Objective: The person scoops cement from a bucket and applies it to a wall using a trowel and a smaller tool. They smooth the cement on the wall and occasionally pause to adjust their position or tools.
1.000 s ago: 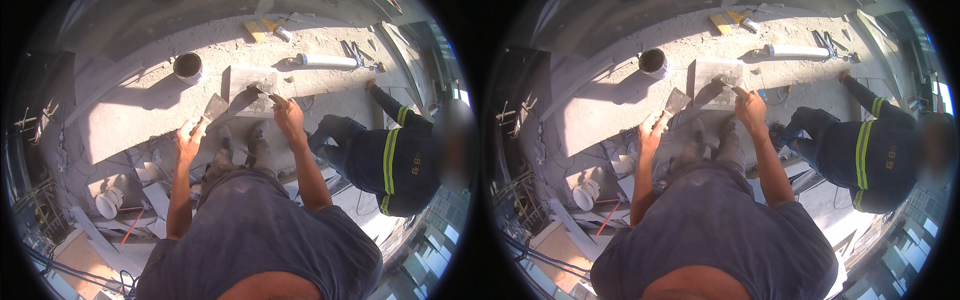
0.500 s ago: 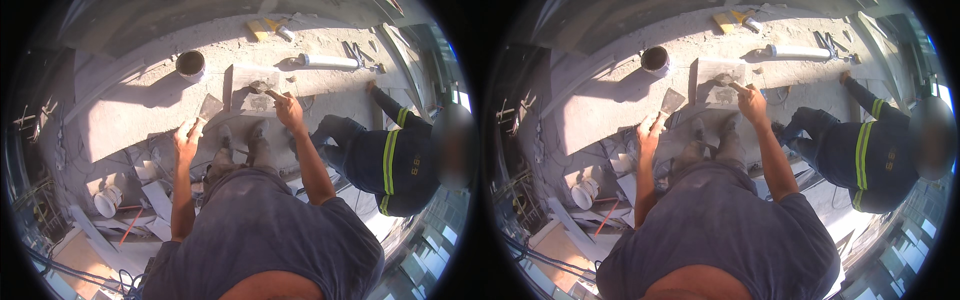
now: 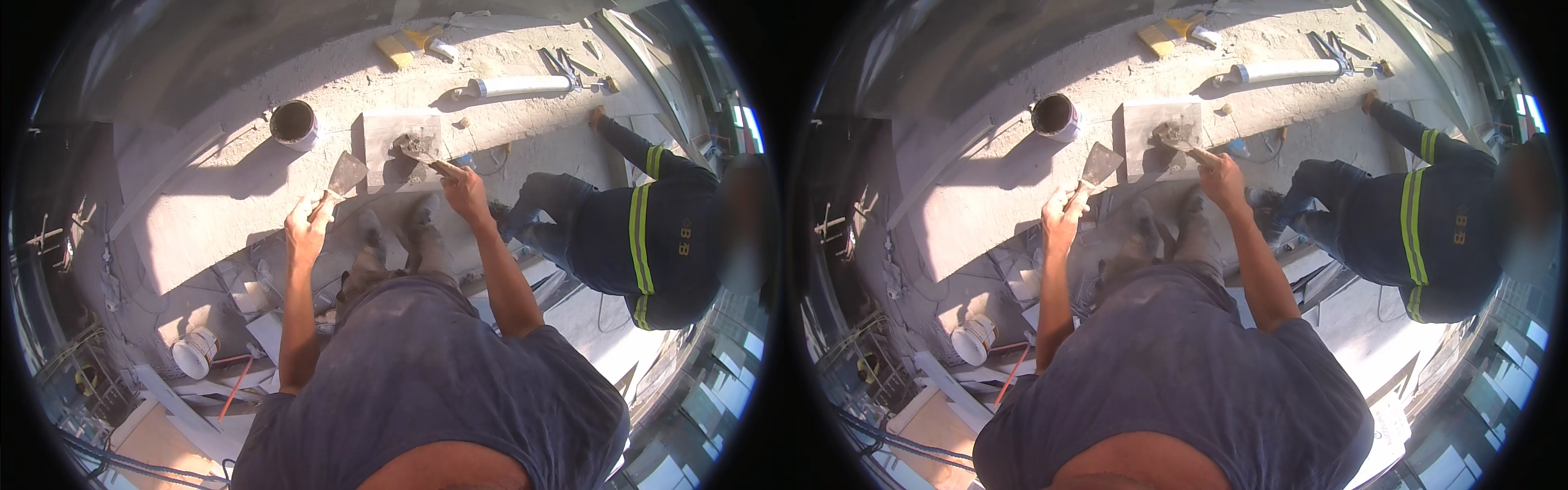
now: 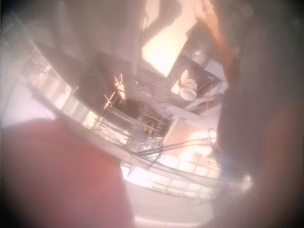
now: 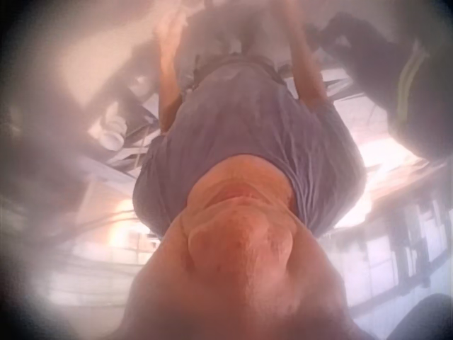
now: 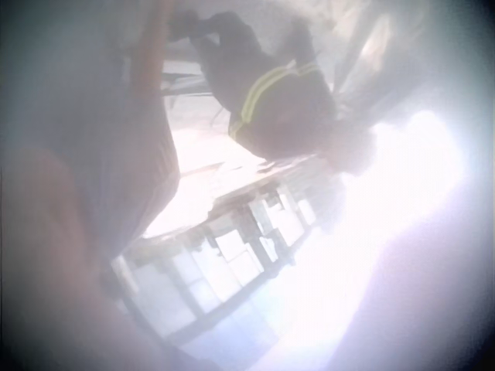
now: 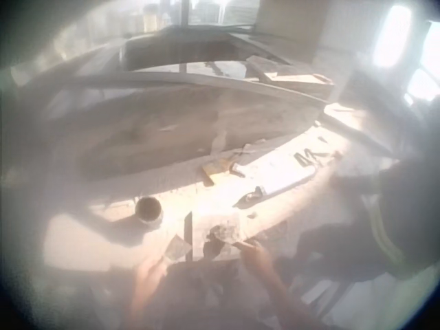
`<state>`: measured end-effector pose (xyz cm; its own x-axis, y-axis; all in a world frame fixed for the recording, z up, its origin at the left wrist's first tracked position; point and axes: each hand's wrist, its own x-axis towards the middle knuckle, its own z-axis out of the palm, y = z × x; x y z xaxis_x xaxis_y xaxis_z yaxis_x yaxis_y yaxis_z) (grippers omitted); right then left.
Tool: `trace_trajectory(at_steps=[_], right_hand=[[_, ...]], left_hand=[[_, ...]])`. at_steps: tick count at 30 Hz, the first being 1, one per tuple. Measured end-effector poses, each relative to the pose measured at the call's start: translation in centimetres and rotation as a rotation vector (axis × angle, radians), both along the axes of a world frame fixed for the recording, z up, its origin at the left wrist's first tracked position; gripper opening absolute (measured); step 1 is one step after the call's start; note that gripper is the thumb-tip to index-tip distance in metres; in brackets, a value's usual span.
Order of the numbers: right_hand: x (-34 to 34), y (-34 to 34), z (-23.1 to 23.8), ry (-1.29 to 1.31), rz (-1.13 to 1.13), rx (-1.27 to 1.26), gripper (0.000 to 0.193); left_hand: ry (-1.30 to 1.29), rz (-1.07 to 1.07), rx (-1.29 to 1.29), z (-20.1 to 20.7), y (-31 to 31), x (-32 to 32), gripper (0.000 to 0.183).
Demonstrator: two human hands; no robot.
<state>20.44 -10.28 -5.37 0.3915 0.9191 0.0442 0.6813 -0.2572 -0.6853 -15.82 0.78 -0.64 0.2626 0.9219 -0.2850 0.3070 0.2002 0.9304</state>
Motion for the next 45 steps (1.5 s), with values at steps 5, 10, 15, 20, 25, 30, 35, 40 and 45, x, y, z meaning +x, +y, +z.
trace_trajectory(at_steps=[5, 10, 15, 20, 25, 30, 35, 40, 45], right_hand=[[1.8, 0.3, 1.6, 0.776, -0.441, -0.322, 0.028], [8.3, 11.4, 2.0, 0.5, -0.252, -0.555, 0.022], [6.3, 24.2, 5.3, -0.065, 0.346, -0.765, 0.026], [-0.4, 18.8, 7.9, -0.465, 0.595, -0.552, 0.024], [1.9, 5.9, 4.0, -0.457, 0.301, -0.249, 0.043], [-0.6, 3.7, 4.7, -0.332, 0.14, -0.124, 0.046], [-1.9, 3.0, 5.1, -0.285, 0.029, -0.04, 0.049], [-1.9, -0.1, -0.3, 0.184, -0.158, -0.01, 0.042], [-4.0, -2.3, 0.1, 1.044, -0.505, -0.25, 0.04]], left_hand=[[-0.024, 0.038, 0.016, -0.1, -0.5, -1.3, 0.029], [-0.037, 0.061, 0.026, 0.0, -1.4, -2.2, 0.029], [0.019, 0.003, 0.042, 0.6, -1.4, -1.5, 0.032], [0.026, 0.031, 0.032, 1.6, -2.4, -1.6, 0.034], [-0.043, -0.017, 0.019, -2.2, -2.2, -1.6, 0.033], [-0.011, -0.04, -0.011, -1.0, -0.9, -1.1, 0.031], [-0.031, -0.066, -0.02, -1.5, -0.2, -2.1, 0.031], [-0.013, -0.041, -0.04, -1.4, -1.0, -2.3, 0.032], [0.083, -0.049, -0.037, -1.5, -2.4, -2.6, 0.031]])
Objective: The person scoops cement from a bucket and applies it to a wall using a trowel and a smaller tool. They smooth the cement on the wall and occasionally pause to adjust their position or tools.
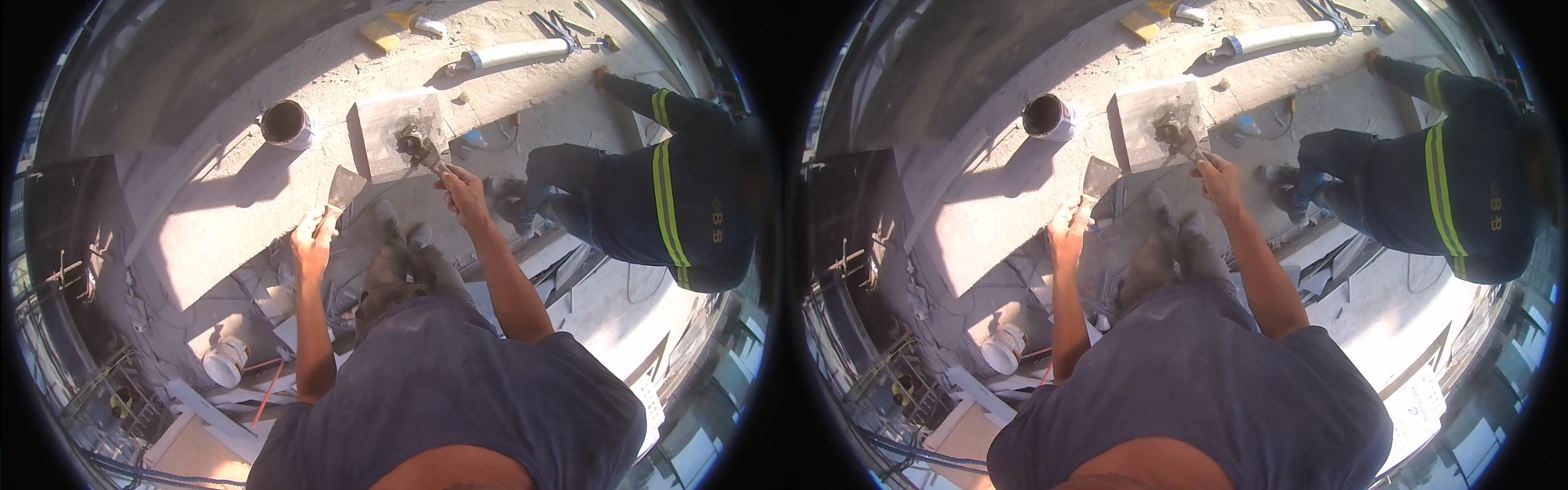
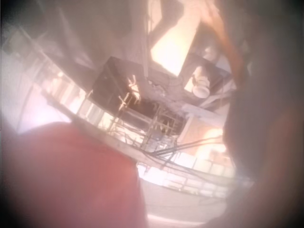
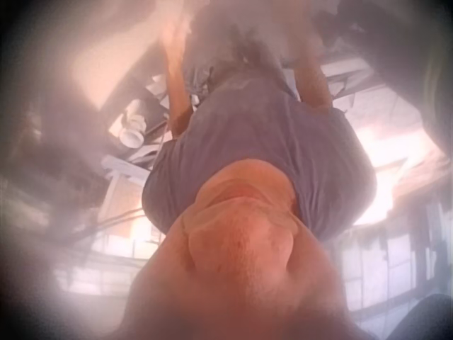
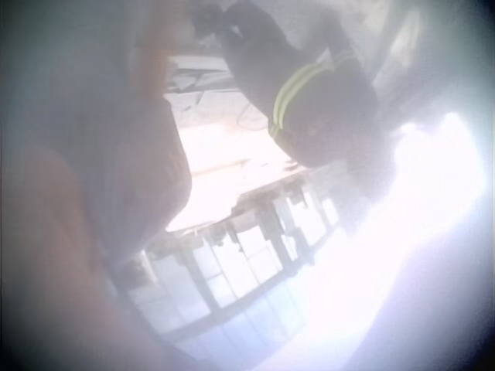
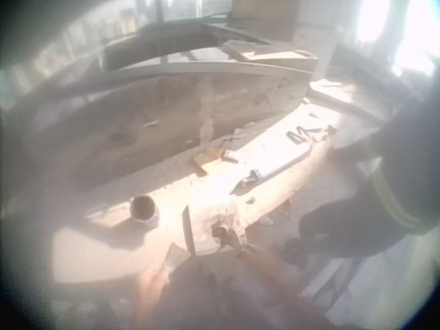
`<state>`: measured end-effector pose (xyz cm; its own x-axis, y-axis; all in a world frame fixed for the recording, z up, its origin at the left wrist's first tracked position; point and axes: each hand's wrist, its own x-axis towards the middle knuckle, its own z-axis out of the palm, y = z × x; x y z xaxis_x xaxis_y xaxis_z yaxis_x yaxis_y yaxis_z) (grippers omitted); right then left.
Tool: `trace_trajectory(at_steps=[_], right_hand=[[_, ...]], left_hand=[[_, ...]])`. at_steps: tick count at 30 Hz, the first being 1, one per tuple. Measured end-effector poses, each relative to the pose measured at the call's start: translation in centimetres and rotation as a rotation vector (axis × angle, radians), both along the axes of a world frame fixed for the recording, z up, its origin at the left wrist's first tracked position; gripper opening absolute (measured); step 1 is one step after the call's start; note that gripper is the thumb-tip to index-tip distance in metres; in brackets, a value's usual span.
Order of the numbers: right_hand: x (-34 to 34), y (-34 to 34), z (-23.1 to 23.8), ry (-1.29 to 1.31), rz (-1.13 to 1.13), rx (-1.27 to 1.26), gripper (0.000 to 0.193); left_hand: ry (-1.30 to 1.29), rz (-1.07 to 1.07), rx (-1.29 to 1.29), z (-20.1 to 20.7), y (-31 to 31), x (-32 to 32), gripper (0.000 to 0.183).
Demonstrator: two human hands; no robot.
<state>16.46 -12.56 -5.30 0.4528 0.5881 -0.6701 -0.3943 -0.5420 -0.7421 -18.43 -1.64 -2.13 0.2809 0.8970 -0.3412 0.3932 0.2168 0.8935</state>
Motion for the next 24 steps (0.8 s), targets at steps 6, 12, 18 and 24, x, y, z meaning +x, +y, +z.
trace_trajectory(at_steps=[6, 12, 18, 24], right_hand=[[0.0, 4.2, 2.2, -1.008, 0.378, 0.088, 0.044], [2.0, 4.8, 3.5, -1.289, 0.639, 0.107, 0.045], [3.5, 7.1, 2.0, -1.33, 0.671, 0.181, 0.049], [2.8, 4.6, 2.9, -1.207, 0.698, 0.134, 0.051]], left_hand=[[-0.024, -0.024, 0.014, -0.2, -1.5, 0.8, 0.034], [-0.013, 0.015, 0.016, 1.4, -2.8, 2.4, 0.038], [0.045, 0.017, -0.015, 2.7, -5.5, 2.0, 0.037], [0.086, 0.093, -0.031, 2.8, -8.9, 0.6, 0.031]])
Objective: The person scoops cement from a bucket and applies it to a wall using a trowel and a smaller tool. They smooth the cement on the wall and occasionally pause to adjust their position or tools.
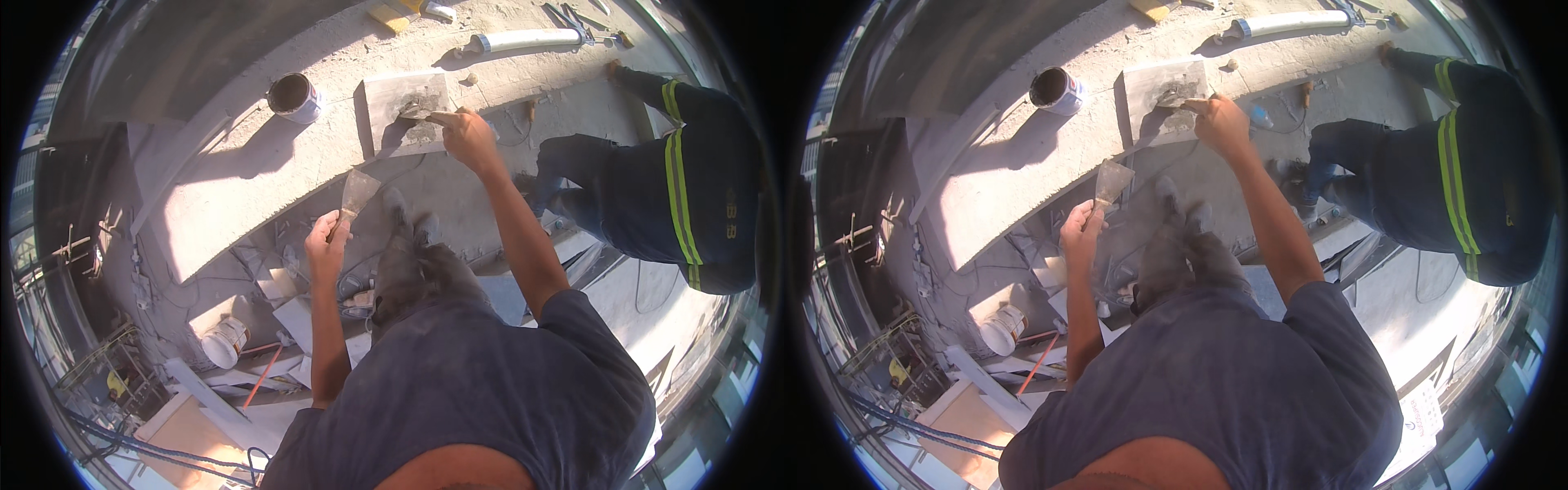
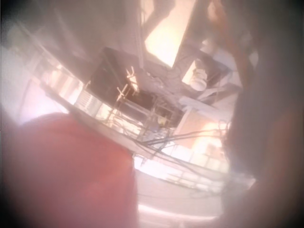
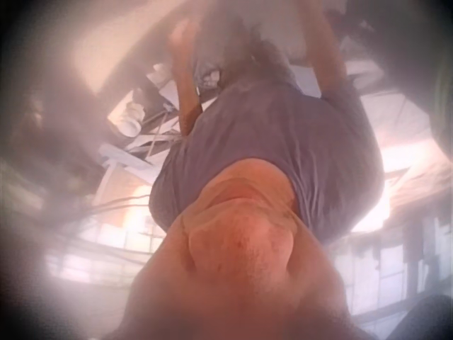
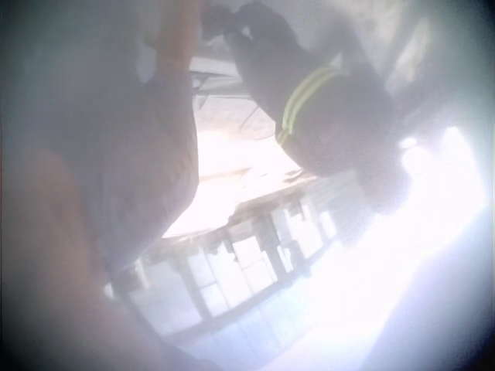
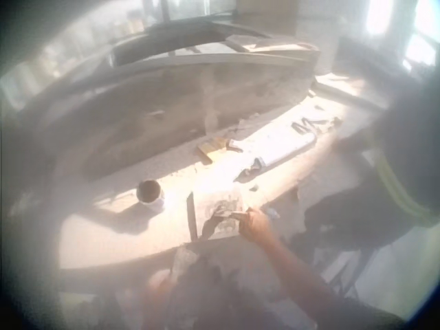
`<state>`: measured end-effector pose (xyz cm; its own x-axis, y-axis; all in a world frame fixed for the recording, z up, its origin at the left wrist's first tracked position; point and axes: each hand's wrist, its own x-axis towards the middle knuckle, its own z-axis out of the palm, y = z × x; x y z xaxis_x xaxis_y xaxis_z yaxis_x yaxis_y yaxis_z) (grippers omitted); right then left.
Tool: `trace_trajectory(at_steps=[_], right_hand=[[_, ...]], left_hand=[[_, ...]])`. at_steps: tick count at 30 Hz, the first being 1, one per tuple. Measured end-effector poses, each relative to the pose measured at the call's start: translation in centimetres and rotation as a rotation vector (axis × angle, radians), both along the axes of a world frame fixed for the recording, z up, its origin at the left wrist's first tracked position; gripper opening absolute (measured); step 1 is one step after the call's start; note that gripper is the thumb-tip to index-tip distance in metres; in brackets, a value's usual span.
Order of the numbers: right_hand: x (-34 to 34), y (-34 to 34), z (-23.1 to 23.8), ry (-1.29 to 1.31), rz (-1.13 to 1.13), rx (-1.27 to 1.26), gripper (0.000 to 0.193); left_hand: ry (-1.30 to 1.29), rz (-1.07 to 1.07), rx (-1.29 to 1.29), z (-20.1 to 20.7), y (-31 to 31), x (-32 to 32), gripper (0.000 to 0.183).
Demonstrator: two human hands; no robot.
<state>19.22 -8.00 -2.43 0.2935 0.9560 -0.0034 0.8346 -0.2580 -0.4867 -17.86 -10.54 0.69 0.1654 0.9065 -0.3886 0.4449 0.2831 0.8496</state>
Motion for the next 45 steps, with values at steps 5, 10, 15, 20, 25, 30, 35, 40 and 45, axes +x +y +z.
trace_trajectory(at_steps=[5, 10, 15, 20, 25, 30, 35, 40, 45], right_hand=[[-1.6, -3.4, -1.4, -0.049, -0.055, 0.104, 0.053], [-2.1, -2.9, -0.4, -0.077, -0.1, 0.145, 0.053], [-1.4, -1.4, -0.6, -0.073, -0.101, 0.182, 0.047], [-3.7, -4.7, -2.2, 0.98, -0.632, 0.1, 0.036], [-3.9, -3.6, -3.3, 1.214, -0.797, 0.016, 0.034], [-1.3, 0.9, -1.6, 0.224, -0.206, 0.265, 0.035], [-3.5, -0.8, 0.8, -0.08, -0.16, 0.048, 0.041], [-6.0, -1.4, 3.4, -0.147, -0.268, 0.081, 0.045], [-6.8, -1.2, 2.4, -0.149, -0.22, -0.017, 0.049]], left_hand=[[-0.052, 0.056, 0.047, -1.9, -1.6, -1.4, 0.029], [-0.023, 0.008, 0.042, -1.2, -0.9, -0.8, 0.031], [-0.098, -0.024, 0.005, -1.3, 1.7, 1.0, 0.034], [-0.09, -0.105, -0.017, -2.1, 5.6, 1.4, 0.035], [-0.17, -0.2, -0.031, -5.3, 9.6, 0.8, 0.034], [-0.211, -0.242, -0.063, -4.1, 13.5, 0.9, 0.032], [-0.24, -0.249, -0.09, -5.7, 15.9, -0.5, 0.031], [-0.216, -0.314, -0.119, -5.2, 17.8, -0.8, 0.032], [-0.244, -0.345, -0.109, -5.5, 18.6, -0.7, 0.032]])
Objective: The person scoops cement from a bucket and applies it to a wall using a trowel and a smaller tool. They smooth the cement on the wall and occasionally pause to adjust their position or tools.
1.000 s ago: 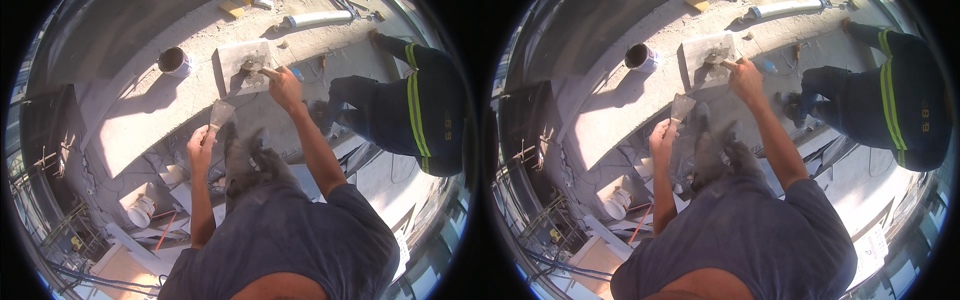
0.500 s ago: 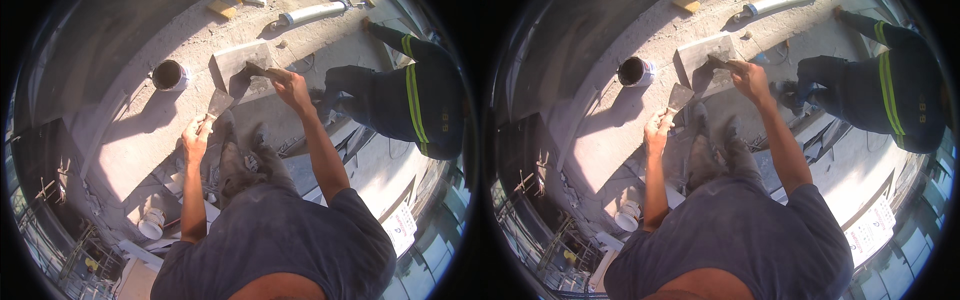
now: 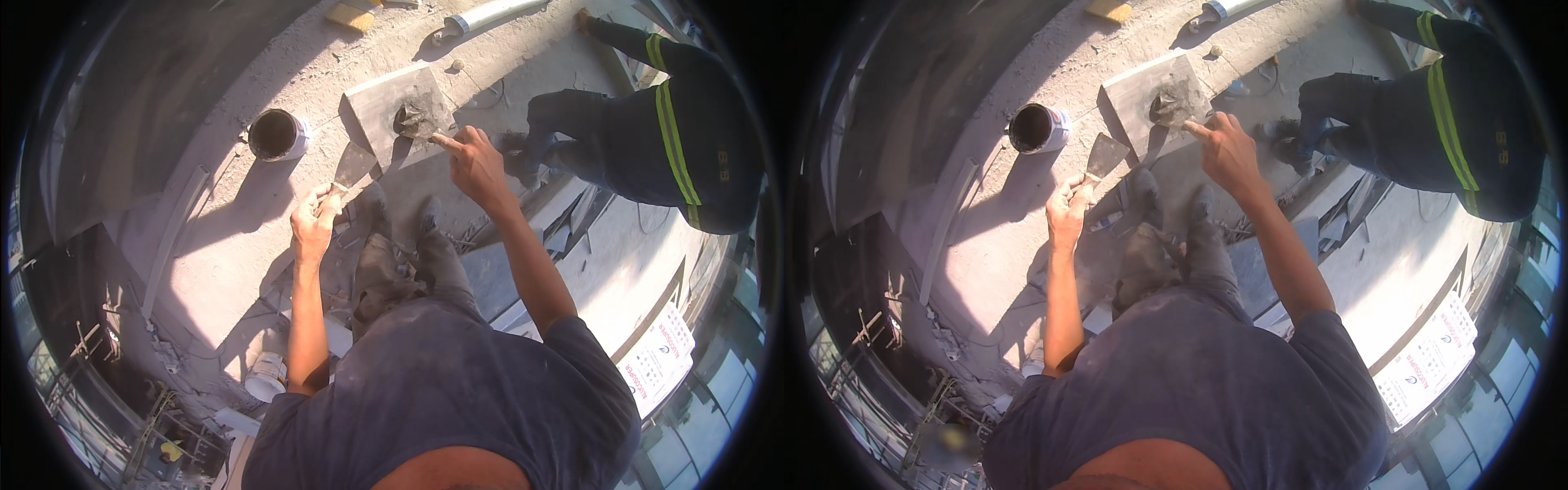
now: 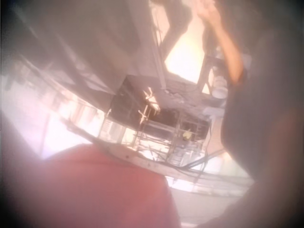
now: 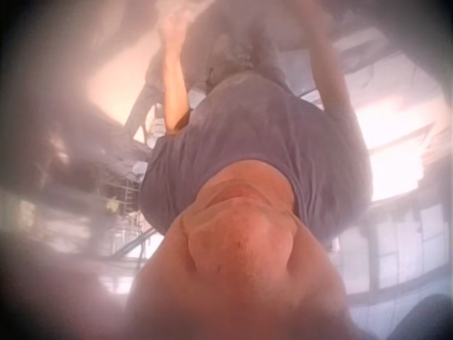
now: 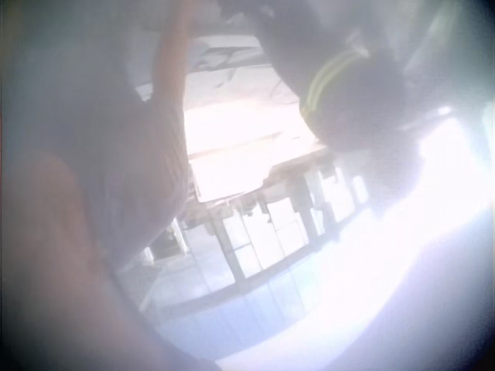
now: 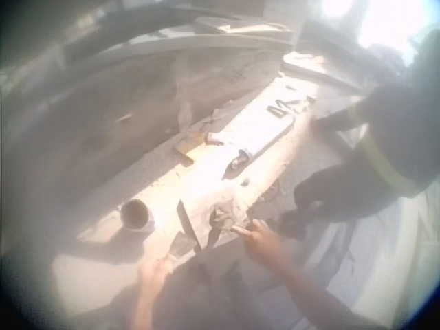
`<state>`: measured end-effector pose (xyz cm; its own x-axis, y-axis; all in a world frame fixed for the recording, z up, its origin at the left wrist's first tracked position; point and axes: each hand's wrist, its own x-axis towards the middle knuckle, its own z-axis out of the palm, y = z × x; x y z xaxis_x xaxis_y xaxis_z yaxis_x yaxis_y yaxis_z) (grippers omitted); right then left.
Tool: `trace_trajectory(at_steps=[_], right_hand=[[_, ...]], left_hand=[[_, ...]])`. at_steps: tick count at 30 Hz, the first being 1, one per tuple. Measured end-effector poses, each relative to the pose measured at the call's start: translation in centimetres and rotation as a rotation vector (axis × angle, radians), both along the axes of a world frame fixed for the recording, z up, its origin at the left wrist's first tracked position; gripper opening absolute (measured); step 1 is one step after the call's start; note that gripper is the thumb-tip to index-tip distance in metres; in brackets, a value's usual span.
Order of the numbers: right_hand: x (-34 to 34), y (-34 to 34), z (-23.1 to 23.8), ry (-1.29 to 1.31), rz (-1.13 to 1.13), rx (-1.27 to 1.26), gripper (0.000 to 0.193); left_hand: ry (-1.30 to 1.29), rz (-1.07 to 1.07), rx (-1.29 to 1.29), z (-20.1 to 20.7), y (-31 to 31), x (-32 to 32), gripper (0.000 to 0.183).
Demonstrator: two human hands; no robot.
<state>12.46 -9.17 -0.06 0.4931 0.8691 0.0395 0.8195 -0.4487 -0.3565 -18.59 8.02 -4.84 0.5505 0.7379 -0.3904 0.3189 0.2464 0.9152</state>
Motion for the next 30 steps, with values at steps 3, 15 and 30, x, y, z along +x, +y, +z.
trace_trajectory(at_steps=[3, 15, 30], right_hand=[[0.1, 0.3, -0.3, -0.017, -0.004, -0.112, 0.051], [2.2, -6.7, 5.5, 1.095, -0.266, 0.219, 0.037], [11.7, -28.3, -6.2, 0.844, -0.555, 0.286, 0.034]], left_hand=[[0.023, 0.01, -0.037, 1.4, 0.0, 1.2, 0.032], [-0.098, -0.286, -0.341, 2.6, 0.7, 6.9, 0.036], [-0.218, -0.572, -0.42, -8.6, -15.1, 20.9, 0.047]])
